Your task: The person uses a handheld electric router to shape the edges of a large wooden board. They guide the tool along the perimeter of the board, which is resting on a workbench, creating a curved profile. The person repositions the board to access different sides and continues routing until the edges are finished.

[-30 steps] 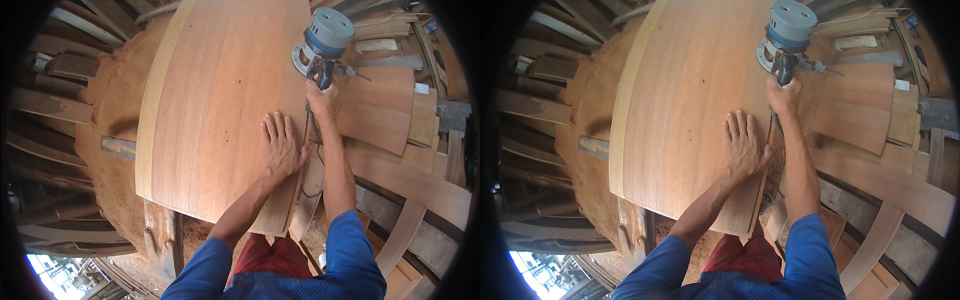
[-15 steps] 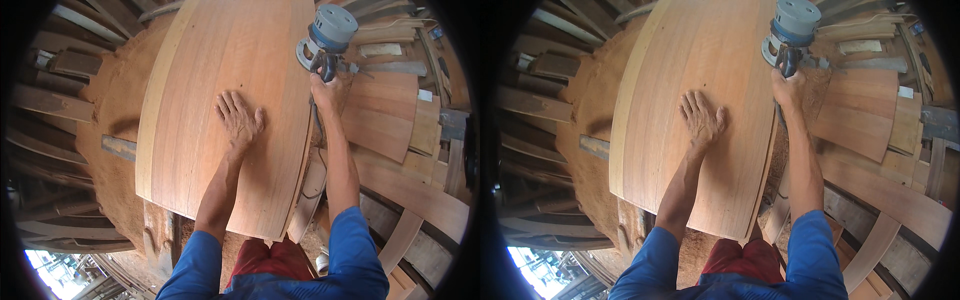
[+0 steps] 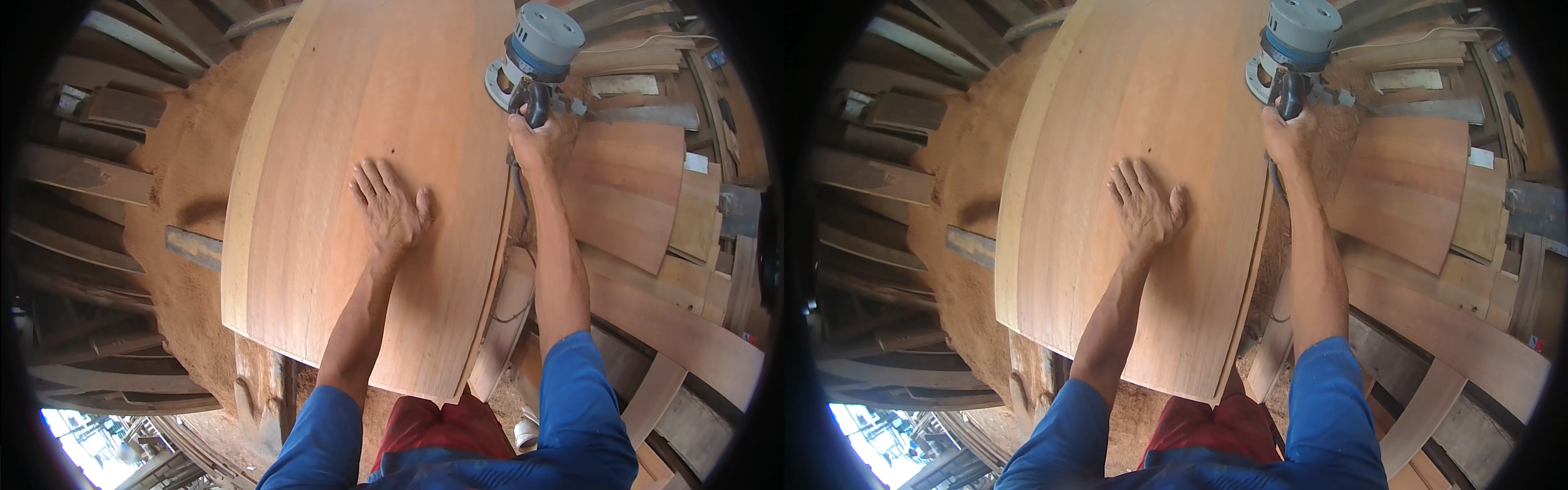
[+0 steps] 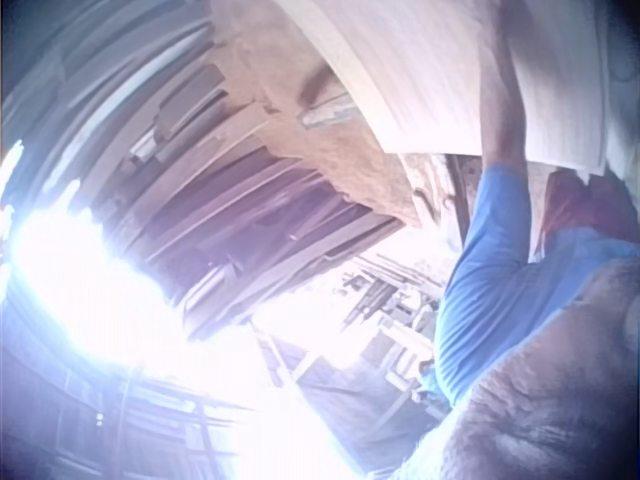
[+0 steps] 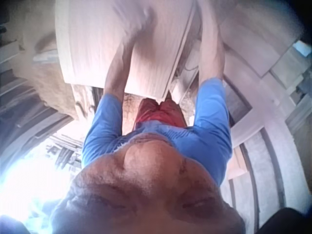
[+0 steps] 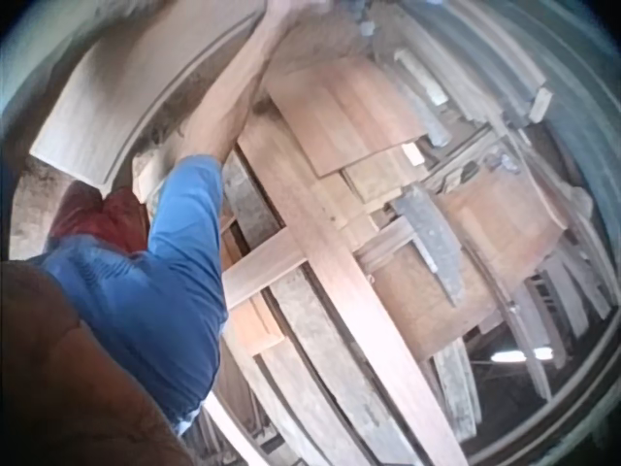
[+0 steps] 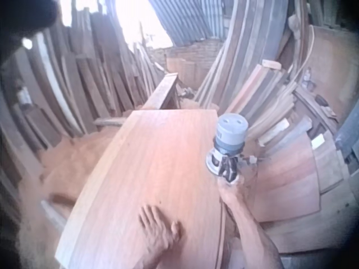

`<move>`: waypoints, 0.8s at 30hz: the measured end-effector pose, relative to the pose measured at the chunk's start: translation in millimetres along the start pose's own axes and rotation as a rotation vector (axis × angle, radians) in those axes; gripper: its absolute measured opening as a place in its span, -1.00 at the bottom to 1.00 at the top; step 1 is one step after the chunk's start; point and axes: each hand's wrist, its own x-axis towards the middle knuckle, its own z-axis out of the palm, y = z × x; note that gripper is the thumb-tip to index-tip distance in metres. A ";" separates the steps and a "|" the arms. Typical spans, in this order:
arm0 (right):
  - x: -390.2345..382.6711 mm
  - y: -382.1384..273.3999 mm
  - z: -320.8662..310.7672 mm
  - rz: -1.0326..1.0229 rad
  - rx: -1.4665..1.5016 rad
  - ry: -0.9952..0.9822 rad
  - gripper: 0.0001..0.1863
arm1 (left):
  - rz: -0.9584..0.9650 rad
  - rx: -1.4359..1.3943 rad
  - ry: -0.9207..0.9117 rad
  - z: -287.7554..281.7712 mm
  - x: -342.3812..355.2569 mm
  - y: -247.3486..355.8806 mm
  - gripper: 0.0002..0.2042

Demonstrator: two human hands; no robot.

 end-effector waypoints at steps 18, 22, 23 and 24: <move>46.6 10.1 12.4 -0.083 0.053 -0.001 -0.65 | -0.004 -0.020 -0.016 7.0 2.1 -0.6 -0.08; 38.6 -14.0 6.6 -0.011 -0.075 -0.026 -0.62 | -0.011 0.002 -0.024 7.5 2.5 -2.4 -0.08; 41.3 -12.4 9.5 -0.015 -0.068 -0.023 -0.62 | -0.013 0.012 -0.025 7.6 2.6 -3.5 -0.08; 44.1 -10.2 10.2 -0.020 -0.062 -0.013 -0.63 | -0.005 0.012 -0.018 7.2 3.2 -2.7 -0.08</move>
